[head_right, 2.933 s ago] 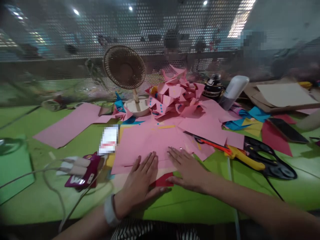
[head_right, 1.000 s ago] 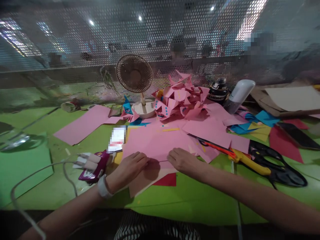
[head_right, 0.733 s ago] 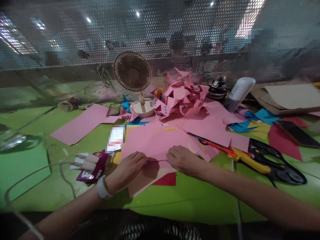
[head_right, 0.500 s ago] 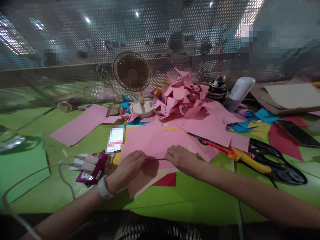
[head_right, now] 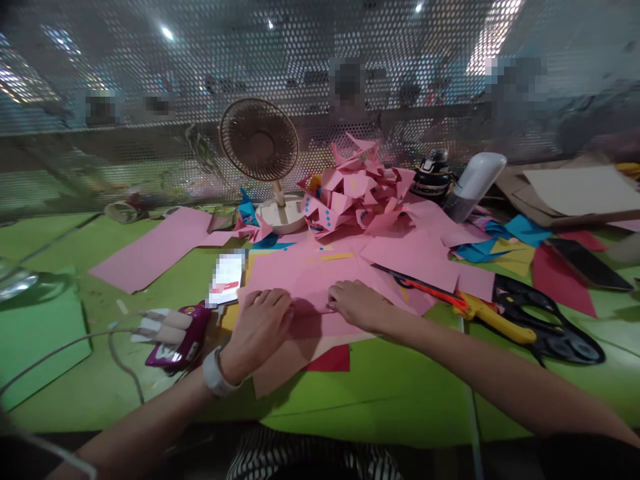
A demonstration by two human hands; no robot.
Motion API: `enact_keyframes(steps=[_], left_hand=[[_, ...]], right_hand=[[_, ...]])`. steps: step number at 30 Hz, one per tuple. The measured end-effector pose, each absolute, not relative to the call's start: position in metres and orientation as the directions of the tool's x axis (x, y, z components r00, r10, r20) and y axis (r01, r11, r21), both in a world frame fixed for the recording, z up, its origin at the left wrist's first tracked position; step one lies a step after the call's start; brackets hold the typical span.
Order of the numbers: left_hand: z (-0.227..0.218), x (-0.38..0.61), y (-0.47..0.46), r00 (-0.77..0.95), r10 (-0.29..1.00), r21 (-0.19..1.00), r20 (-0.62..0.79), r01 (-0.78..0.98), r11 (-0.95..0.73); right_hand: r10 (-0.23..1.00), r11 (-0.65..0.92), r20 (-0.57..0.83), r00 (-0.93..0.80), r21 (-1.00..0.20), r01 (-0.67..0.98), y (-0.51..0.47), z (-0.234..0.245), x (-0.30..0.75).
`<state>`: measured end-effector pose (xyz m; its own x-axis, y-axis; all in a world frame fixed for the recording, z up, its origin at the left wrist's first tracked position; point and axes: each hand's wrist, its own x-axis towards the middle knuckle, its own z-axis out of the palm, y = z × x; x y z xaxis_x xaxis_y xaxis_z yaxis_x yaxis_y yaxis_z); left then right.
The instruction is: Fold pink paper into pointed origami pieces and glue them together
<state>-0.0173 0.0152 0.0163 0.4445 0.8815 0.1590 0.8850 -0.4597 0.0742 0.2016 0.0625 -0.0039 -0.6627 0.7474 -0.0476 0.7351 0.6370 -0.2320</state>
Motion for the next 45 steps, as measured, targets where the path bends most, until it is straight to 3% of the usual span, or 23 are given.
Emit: enact_keyframes(steps=[4,14,36,45], left_hand=[[0.002,-0.003,0.003,0.635,0.759,0.052,0.141,0.761,-0.647],[-0.018,-0.004,-0.001,0.637,0.769,0.118,0.059,0.761,-0.639],[-0.019,0.001,-0.002,0.622,0.782,0.069,0.035,0.779,-0.623],[-0.019,0.001,0.0,0.629,0.774,0.045,0.072,0.773,-0.633]], right_hand=[[0.745,0.629,-0.075,-0.663,-0.254,0.735,0.065,0.002,0.201],[0.741,0.628,-0.075,-0.668,-0.277,0.727,0.067,0.0,0.201],[0.781,0.562,-0.031,-0.624,-0.401,0.723,0.065,-0.003,0.21],[0.817,0.549,-0.026,-0.576,-0.273,0.79,0.071,-0.012,0.246]])
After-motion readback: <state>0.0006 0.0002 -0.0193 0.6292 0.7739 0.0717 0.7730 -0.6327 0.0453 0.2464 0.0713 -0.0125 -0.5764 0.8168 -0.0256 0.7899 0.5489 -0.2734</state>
